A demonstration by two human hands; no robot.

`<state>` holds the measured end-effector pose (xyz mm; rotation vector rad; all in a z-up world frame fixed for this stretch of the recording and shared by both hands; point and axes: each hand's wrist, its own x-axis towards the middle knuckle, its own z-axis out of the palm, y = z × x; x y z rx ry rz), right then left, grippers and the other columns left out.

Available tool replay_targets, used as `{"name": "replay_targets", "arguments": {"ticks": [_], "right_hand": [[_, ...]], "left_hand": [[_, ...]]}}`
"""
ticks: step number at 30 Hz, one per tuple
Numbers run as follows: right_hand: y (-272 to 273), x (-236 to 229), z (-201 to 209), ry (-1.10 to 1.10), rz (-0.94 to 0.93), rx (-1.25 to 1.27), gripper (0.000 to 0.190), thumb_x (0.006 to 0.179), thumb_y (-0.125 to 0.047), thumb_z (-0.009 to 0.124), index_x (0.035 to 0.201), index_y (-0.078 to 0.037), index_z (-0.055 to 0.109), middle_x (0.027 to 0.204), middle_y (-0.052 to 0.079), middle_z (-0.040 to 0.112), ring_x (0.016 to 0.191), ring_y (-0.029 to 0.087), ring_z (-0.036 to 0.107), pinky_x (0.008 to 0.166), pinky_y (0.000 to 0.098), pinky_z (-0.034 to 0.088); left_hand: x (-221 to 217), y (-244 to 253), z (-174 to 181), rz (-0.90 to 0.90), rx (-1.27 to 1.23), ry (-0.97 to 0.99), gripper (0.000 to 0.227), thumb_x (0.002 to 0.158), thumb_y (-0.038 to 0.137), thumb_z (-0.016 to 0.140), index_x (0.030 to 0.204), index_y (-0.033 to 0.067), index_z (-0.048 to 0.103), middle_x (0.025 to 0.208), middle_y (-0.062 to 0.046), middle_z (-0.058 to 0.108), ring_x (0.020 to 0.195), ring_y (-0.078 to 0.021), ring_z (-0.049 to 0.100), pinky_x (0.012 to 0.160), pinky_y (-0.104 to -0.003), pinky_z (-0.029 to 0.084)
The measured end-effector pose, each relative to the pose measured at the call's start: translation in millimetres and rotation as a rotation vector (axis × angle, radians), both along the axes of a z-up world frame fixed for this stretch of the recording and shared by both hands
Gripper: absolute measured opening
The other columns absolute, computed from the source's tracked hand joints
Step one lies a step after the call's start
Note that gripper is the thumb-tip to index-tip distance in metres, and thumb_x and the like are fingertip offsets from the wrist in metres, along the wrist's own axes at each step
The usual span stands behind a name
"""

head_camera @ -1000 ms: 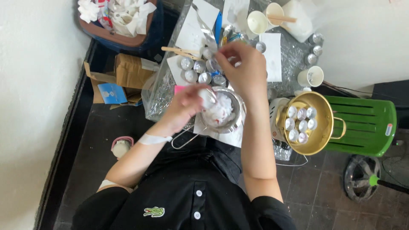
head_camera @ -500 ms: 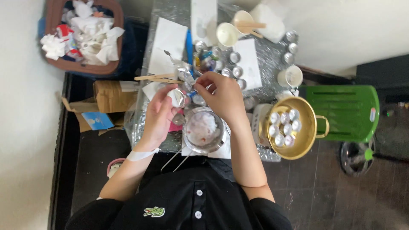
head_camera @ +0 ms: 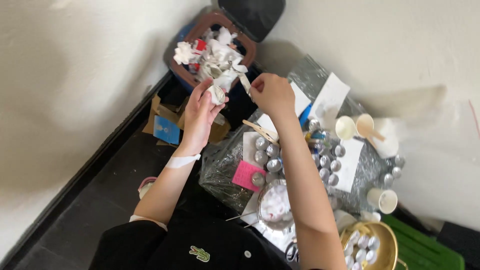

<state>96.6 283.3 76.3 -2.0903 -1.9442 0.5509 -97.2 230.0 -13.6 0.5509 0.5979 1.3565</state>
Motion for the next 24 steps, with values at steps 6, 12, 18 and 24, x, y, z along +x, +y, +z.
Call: {"name": "replay_targets", "arguments": {"ticks": [6, 12, 18, 24], "right_hand": [[100, 6, -113, 0.251, -0.112, 0.041, 0.019, 0.081, -0.02, 0.074, 0.098, -0.011, 0.078, 0.087, 0.012, 0.078, 0.084, 0.026, 0.079, 0.083, 0.0365, 0.062], [70, -8, -99, 0.438, 0.03, 0.189, 0.02, 0.09, -0.018, 0.072, 0.106, -0.007, 0.078, 0.095, 0.01, 0.079, 0.086, 0.02, 0.076, 0.079, 0.0323, 0.057], [-65, 20, 6, 0.83, 0.146, 0.157, 0.014, 0.101, -0.012, 0.071, 0.112, -0.003, 0.073, 0.103, 0.001, 0.075, 0.091, 0.009, 0.067, 0.081, 0.0268, 0.056], [-217, 24, 41, 0.926, -0.147, 0.112, 0.022, 0.094, -0.011, 0.074, 0.114, -0.006, 0.067, 0.103, -0.003, 0.069, 0.091, 0.005, 0.065, 0.074, 0.0222, 0.055]], "left_hand": [[-14, 10, 3, 0.032, 0.008, 0.025, 0.042, 0.111, 0.027, 0.049, 0.149, 0.0081, 0.046, 0.127, -0.011, 0.069, 0.113, -0.0187, 0.068, 0.101, -0.033, 0.052], [-14, 6, 8, -0.003, -0.007, 0.043, 0.042, 0.11, 0.029, 0.052, 0.146, 0.0066, 0.049, 0.126, -0.012, 0.069, 0.113, -0.019, 0.069, 0.101, -0.032, 0.053], [17, -24, 30, -0.139, 0.152, 0.047, 0.04, 0.108, 0.025, 0.059, 0.141, 0.0028, 0.054, 0.13, -0.011, 0.067, 0.113, -0.0182, 0.068, 0.101, -0.032, 0.053], [43, -100, 67, -0.355, 0.392, 0.237, 0.04, 0.104, 0.0, 0.067, 0.141, -0.0011, 0.053, 0.137, -0.01, 0.064, 0.122, -0.0149, 0.064, 0.108, -0.031, 0.051]]}}
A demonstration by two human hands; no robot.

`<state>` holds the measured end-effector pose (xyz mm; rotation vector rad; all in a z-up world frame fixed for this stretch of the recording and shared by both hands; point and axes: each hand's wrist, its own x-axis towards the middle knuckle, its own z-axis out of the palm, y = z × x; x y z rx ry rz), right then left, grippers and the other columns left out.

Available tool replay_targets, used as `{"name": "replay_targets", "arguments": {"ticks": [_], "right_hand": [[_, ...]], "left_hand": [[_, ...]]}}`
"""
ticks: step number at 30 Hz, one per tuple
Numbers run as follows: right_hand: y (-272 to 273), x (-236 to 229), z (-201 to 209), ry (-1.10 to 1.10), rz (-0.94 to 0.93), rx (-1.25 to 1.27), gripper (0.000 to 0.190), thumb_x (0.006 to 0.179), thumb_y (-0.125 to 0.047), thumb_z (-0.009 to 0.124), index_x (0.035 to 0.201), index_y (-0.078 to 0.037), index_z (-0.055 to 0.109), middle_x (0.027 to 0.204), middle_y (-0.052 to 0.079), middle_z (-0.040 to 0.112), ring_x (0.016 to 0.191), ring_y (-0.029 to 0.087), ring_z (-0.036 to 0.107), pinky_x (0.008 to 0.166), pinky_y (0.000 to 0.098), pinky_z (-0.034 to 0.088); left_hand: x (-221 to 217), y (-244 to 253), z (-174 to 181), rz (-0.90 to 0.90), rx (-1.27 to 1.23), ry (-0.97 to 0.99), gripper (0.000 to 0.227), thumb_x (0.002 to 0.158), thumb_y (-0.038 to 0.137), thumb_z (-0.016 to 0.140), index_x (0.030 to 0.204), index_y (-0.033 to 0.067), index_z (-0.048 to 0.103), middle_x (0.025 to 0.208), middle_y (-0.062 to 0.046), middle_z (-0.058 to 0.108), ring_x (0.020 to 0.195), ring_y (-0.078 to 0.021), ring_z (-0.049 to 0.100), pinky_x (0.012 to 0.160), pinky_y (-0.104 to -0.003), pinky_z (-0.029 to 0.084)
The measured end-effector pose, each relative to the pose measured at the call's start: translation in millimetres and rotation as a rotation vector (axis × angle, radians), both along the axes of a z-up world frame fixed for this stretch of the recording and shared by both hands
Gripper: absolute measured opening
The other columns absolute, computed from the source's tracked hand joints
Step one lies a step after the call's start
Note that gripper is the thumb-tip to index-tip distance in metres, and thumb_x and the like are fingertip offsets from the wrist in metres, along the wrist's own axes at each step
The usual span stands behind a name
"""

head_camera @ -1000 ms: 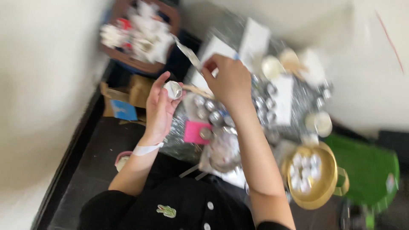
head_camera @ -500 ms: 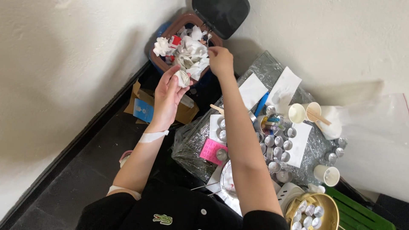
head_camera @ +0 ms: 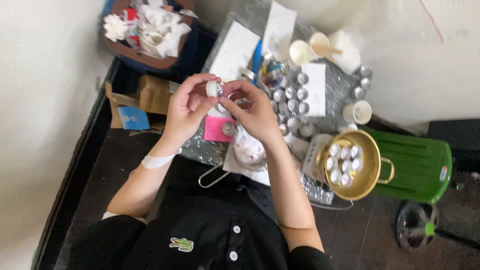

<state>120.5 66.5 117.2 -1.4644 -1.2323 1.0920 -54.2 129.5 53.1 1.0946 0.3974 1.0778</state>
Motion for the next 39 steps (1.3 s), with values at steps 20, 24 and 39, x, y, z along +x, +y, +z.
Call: {"name": "replay_targets", "arguments": {"ticks": [20, 24, 39], "right_hand": [[-173, 42, -87, 0.32, -0.182, -0.017, 0.01, 0.109, -0.012, 0.057, 0.114, -0.003, 0.057, 0.098, -0.002, 0.058, 0.087, 0.007, 0.056, 0.079, 0.0238, 0.048], [-173, 41, -86, 0.331, -0.208, -0.002, 0.011, 0.109, -0.012, 0.056, 0.115, -0.003, 0.057, 0.099, -0.002, 0.058, 0.089, 0.006, 0.057, 0.082, 0.0231, 0.049], [-167, 35, -73, -0.048, -0.286, 0.117, 0.008, 0.106, -0.007, 0.06, 0.112, -0.002, 0.06, 0.101, 0.0, 0.06, 0.09, 0.007, 0.056, 0.084, 0.0235, 0.05]], "left_hand": [[57, -97, -10, -0.538, 0.148, 0.328, 0.042, 0.098, -0.001, 0.068, 0.138, -0.0008, 0.055, 0.132, -0.01, 0.064, 0.121, -0.0173, 0.066, 0.105, -0.034, 0.056], [59, -91, -11, -0.599, 0.104, 0.319, 0.042, 0.099, 0.001, 0.067, 0.14, -0.0005, 0.055, 0.131, -0.008, 0.065, 0.12, -0.0157, 0.065, 0.105, -0.034, 0.057], [65, -81, 8, -0.36, 0.704, 0.392, 0.054, 0.092, 0.029, 0.078, 0.132, 0.0005, 0.056, 0.126, -0.012, 0.061, 0.104, -0.0211, 0.064, 0.081, -0.032, 0.054]]}}
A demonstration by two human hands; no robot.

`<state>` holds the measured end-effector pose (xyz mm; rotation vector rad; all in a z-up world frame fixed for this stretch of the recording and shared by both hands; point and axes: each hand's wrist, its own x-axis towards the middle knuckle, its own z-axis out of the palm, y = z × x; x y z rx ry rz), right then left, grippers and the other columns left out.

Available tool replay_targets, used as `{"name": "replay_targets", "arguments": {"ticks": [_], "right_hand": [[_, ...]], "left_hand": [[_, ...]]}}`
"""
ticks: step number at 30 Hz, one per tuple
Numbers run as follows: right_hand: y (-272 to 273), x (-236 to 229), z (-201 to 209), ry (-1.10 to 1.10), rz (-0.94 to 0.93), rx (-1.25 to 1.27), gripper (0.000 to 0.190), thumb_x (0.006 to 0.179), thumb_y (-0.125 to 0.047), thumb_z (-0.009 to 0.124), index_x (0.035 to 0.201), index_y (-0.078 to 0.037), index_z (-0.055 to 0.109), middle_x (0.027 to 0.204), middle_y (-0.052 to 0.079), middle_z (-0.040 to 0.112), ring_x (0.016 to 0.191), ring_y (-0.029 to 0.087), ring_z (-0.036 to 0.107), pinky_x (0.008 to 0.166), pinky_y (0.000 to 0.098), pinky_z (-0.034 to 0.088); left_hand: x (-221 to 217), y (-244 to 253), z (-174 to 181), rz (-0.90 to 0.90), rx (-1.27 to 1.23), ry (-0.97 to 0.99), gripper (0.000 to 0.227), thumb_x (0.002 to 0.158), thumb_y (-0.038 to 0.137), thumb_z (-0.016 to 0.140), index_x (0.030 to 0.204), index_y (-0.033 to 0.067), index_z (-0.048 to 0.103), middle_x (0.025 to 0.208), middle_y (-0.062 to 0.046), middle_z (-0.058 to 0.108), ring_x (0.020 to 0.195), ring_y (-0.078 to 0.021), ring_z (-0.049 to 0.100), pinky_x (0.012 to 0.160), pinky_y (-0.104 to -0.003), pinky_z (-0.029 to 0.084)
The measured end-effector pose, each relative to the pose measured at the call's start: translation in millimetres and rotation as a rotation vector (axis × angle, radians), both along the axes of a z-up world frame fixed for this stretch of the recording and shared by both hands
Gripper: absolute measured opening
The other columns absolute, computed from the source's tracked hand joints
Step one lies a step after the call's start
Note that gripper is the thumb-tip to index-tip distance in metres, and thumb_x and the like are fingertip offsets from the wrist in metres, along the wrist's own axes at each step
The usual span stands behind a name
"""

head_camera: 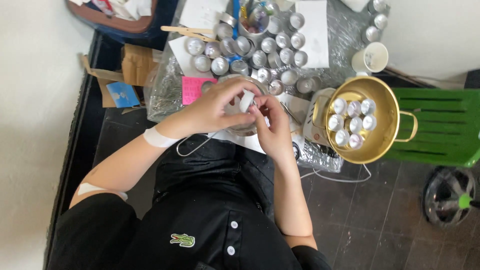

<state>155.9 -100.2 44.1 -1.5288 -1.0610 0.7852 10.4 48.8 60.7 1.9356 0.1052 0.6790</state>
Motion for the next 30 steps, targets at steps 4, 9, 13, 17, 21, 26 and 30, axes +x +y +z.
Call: {"name": "replay_targets", "arguments": {"ticks": [4, 9, 13, 17, 21, 26, 30], "right_hand": [[-2, 0, -11, 0.037, 0.009, -0.012, 0.011, 0.107, -0.008, 0.059, 0.116, -0.002, 0.059, 0.101, -0.002, 0.062, 0.093, 0.005, 0.057, 0.086, 0.0224, 0.049], [-8, 4, -26, 0.241, -0.012, -0.038, 0.013, 0.11, -0.011, 0.057, 0.117, -0.002, 0.062, 0.097, -0.004, 0.059, 0.089, 0.005, 0.051, 0.081, 0.0211, 0.045], [-5, 5, -32, 0.27, -0.034, -0.008, 0.014, 0.107, -0.012, 0.057, 0.116, -0.002, 0.061, 0.098, -0.004, 0.06, 0.088, 0.005, 0.053, 0.082, 0.0211, 0.046], [-1, 4, -30, 0.316, -0.035, -0.029, 0.012, 0.108, -0.012, 0.059, 0.112, -0.001, 0.062, 0.095, -0.003, 0.06, 0.088, 0.006, 0.053, 0.082, 0.0221, 0.046], [1, 4, -30, 0.353, -0.022, -0.021, 0.012, 0.108, -0.012, 0.059, 0.111, -0.001, 0.062, 0.094, -0.003, 0.059, 0.087, 0.006, 0.052, 0.08, 0.0219, 0.045], [-1, 4, -34, 0.354, -0.043, -0.012, 0.011, 0.108, -0.012, 0.059, 0.11, -0.002, 0.062, 0.093, -0.004, 0.058, 0.086, 0.006, 0.051, 0.08, 0.0216, 0.045], [-3, 3, -43, 0.452, -0.077, 0.005, 0.01, 0.108, -0.012, 0.059, 0.111, -0.003, 0.061, 0.095, -0.005, 0.057, 0.086, 0.005, 0.049, 0.079, 0.0207, 0.043]], "left_hand": [[4, 3, -10, 0.023, 0.051, 0.143, 0.032, 0.101, 0.034, 0.071, 0.121, 0.0092, 0.065, 0.111, -0.003, 0.067, 0.088, -0.0157, 0.068, 0.081, -0.031, 0.055], [11, 7, -23, -0.022, 0.15, 0.019, 0.029, 0.103, 0.029, 0.069, 0.12, 0.0056, 0.067, 0.109, -0.005, 0.065, 0.096, -0.0196, 0.065, 0.079, -0.031, 0.054], [17, 8, -23, -0.042, 0.143, 0.072, 0.029, 0.1, 0.028, 0.071, 0.117, 0.0049, 0.069, 0.103, -0.004, 0.066, 0.086, -0.0166, 0.064, 0.071, -0.03, 0.055], [16, 11, -17, -0.08, 0.014, 0.131, 0.027, 0.1, 0.025, 0.069, 0.118, 0.0045, 0.069, 0.107, -0.005, 0.066, 0.083, -0.0142, 0.063, 0.071, -0.028, 0.056], [15, 12, -22, -0.074, -0.023, 0.095, 0.025, 0.103, 0.023, 0.067, 0.12, 0.004, 0.068, 0.11, -0.006, 0.065, 0.09, -0.0151, 0.064, 0.075, -0.027, 0.054], [18, 12, -24, -0.095, -0.05, 0.106, 0.025, 0.104, 0.022, 0.066, 0.121, 0.0039, 0.067, 0.115, -0.006, 0.064, 0.095, -0.0156, 0.064, 0.077, -0.027, 0.055], [22, 14, -27, -0.119, -0.051, 0.174, 0.023, 0.104, 0.02, 0.065, 0.119, 0.004, 0.069, 0.113, -0.006, 0.063, 0.093, -0.0151, 0.061, 0.072, -0.027, 0.052]]}}
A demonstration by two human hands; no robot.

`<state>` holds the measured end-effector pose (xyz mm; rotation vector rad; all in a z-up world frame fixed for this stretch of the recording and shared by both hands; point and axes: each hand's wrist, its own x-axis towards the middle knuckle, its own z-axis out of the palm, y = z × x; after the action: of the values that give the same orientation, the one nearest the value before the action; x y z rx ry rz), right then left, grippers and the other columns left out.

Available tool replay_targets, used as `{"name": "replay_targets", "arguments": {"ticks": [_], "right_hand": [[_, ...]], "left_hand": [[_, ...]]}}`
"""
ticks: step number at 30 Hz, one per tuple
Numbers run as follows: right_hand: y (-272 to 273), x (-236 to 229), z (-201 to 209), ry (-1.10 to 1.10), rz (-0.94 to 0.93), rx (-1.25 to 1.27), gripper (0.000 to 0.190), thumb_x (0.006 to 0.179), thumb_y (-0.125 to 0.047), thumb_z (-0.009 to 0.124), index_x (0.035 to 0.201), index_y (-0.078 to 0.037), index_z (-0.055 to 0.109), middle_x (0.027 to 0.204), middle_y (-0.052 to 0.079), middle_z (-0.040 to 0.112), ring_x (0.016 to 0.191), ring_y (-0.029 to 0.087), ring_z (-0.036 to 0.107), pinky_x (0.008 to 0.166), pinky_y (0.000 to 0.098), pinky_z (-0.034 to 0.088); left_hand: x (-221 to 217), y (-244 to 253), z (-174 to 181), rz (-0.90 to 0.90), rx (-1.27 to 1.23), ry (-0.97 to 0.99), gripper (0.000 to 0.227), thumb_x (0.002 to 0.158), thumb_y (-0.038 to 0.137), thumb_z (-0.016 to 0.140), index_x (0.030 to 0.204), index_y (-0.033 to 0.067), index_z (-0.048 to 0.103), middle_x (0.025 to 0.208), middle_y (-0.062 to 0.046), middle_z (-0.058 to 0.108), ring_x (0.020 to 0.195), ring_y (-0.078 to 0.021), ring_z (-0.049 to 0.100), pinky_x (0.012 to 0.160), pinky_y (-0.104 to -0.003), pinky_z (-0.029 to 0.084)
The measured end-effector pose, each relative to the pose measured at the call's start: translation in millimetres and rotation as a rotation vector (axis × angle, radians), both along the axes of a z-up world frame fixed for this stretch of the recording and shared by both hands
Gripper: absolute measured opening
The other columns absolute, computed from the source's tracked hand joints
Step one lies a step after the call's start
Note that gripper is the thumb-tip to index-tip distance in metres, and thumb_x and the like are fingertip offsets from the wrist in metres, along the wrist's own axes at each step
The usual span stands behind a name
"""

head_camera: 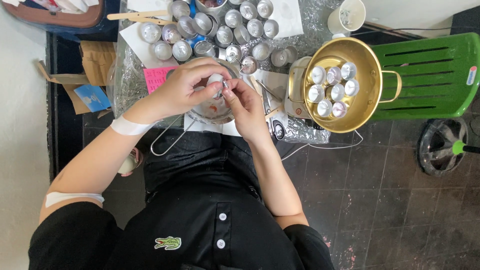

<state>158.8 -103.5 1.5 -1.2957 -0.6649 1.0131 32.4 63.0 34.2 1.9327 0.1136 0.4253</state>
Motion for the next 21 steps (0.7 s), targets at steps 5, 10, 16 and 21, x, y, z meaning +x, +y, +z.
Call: {"name": "replay_targets", "arguments": {"ticks": [5, 10, 16, 21], "right_hand": [[-3, 1, -5, 0.022, -0.015, 0.023, 0.01, 0.109, -0.013, 0.058, 0.11, -0.003, 0.06, 0.095, -0.005, 0.057, 0.088, 0.005, 0.05, 0.08, 0.0209, 0.043], [1, -2, -5, 0.02, -0.027, 0.024, 0.011, 0.108, -0.013, 0.058, 0.11, -0.003, 0.061, 0.094, -0.004, 0.059, 0.086, 0.005, 0.05, 0.081, 0.021, 0.044], [5, -5, 7, 0.021, -0.133, 0.175, 0.008, 0.108, -0.009, 0.062, 0.113, -0.005, 0.058, 0.106, -0.005, 0.059, 0.098, 0.005, 0.054, 0.091, 0.0213, 0.046], [-6, 8, 17, -0.334, -0.074, 0.119, 0.018, 0.094, -0.005, 0.077, 0.109, -0.003, 0.067, 0.106, -0.002, 0.066, 0.092, 0.006, 0.056, 0.078, 0.0219, 0.044]], "left_hand": [[3, 1, -8, -0.055, -0.091, -0.063, 0.024, 0.107, 0.02, 0.062, 0.123, 0.0033, 0.067, 0.116, -0.005, 0.061, 0.097, -0.0109, 0.061, 0.078, -0.024, 0.053], [3, 0, -13, 0.002, -0.086, 0.034, 0.025, 0.105, 0.02, 0.061, 0.124, 0.0056, 0.069, 0.116, -0.003, 0.065, 0.087, -0.0076, 0.058, 0.067, -0.022, 0.046], [4, -4, -4, -0.011, -0.164, -0.026, 0.032, 0.106, 0.024, 0.064, 0.132, 0.0061, 0.066, 0.123, -0.002, 0.062, 0.093, -0.0077, 0.057, 0.075, -0.022, 0.047], [1, -11, 7, -0.042, -0.202, -0.129, 0.041, 0.096, 0.014, 0.079, 0.134, 0.0047, 0.064, 0.132, -0.006, 0.059, 0.121, -0.0167, 0.066, 0.104, -0.034, 0.056]]}}
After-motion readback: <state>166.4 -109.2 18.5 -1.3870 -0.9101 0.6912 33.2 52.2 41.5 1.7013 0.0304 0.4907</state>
